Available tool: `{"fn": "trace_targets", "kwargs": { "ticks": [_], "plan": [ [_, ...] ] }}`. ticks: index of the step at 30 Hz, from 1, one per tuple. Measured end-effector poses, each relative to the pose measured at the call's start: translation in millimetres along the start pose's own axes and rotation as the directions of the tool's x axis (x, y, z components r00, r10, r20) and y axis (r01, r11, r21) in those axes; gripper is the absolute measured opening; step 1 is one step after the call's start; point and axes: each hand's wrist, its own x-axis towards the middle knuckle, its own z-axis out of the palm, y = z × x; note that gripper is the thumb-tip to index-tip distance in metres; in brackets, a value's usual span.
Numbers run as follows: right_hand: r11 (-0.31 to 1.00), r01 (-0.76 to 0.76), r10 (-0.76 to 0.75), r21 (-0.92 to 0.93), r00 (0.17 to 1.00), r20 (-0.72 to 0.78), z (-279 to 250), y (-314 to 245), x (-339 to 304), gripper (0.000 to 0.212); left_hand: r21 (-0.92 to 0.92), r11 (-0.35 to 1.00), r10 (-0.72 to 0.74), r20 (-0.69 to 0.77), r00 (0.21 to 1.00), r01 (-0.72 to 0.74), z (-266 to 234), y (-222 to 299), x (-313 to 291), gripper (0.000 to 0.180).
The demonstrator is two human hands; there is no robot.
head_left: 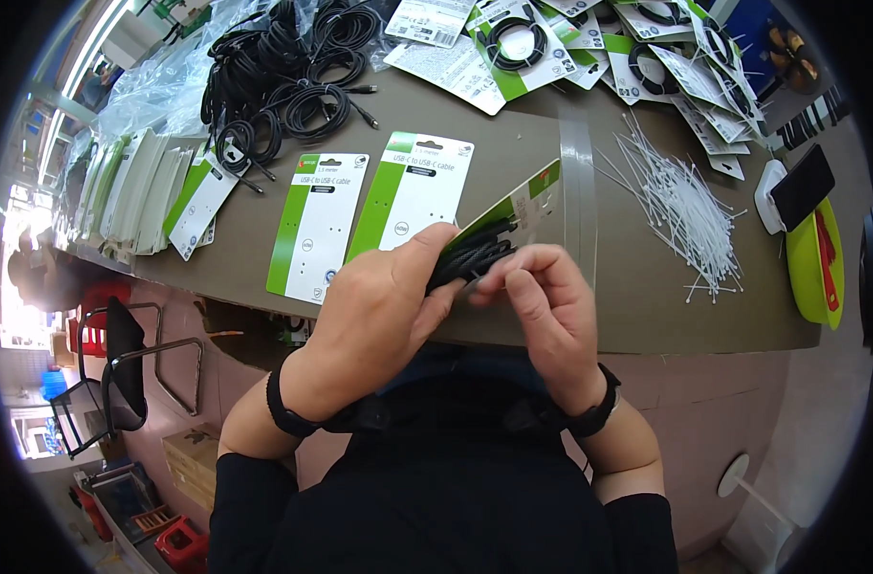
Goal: The person packages a cable by placing it onto a cardboard backing, threading a zip tie through the holes, and pulling it tight by hand, then repeats the process with additional cables.
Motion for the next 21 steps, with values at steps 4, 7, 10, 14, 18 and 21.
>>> {"fn": "trace_targets", "kwargs": {
  "ticks": [4, 7, 10, 14, 18, 21],
  "plan": [
    [1.0, -0.03, 0.03, 0.002, 0.999, -0.026, -4.1, 4.7, -1.3, 0.014, -0.078, 0.994, 0.071, 0.017, 0.997, -0.069, 0.3, 0.7, 7.4, 0.034],
    [0.994, -0.076, 0.08, 0.073, 0.995, -0.051, -3.8, 3.4, -5.6, 0.014, -0.214, 0.975, -0.038, 0.111, 0.993, 0.061, -3.9, 2.4, 13.5, 0.03],
    [0.983, -0.132, 0.14, 0.131, 0.989, -0.057, -6.0, -2.4, -8.0, 0.013, -0.286, 0.947, -0.096, 0.184, 0.978, 0.147, -4.9, 7.0, 17.0, 0.027],
    [0.961, -0.221, 0.232, 0.165, 0.971, -0.049, -10.9, -12.1, -11.3, 0.01, -0.302, 0.938, -0.102, 0.226, 0.969, 0.169, -2.7, 10.6, 15.7, 0.027],
    [0.946, -0.293, 0.3, 0.137, 0.953, -0.039, -14.4, -18.6, -11.8, 0.008, -0.318, 0.935, -0.102, 0.187, 0.977, 0.158, 3.8, 8.1, 8.0, 0.033],
    [0.94, -0.323, 0.328, 0.114, 0.944, -0.033, -16.3, -20.8, -12.1, 0.007, -0.387, 0.909, -0.114, 0.127, 0.985, 0.155, 8.3, 6.3, 4.9, 0.039]
  ]
}}
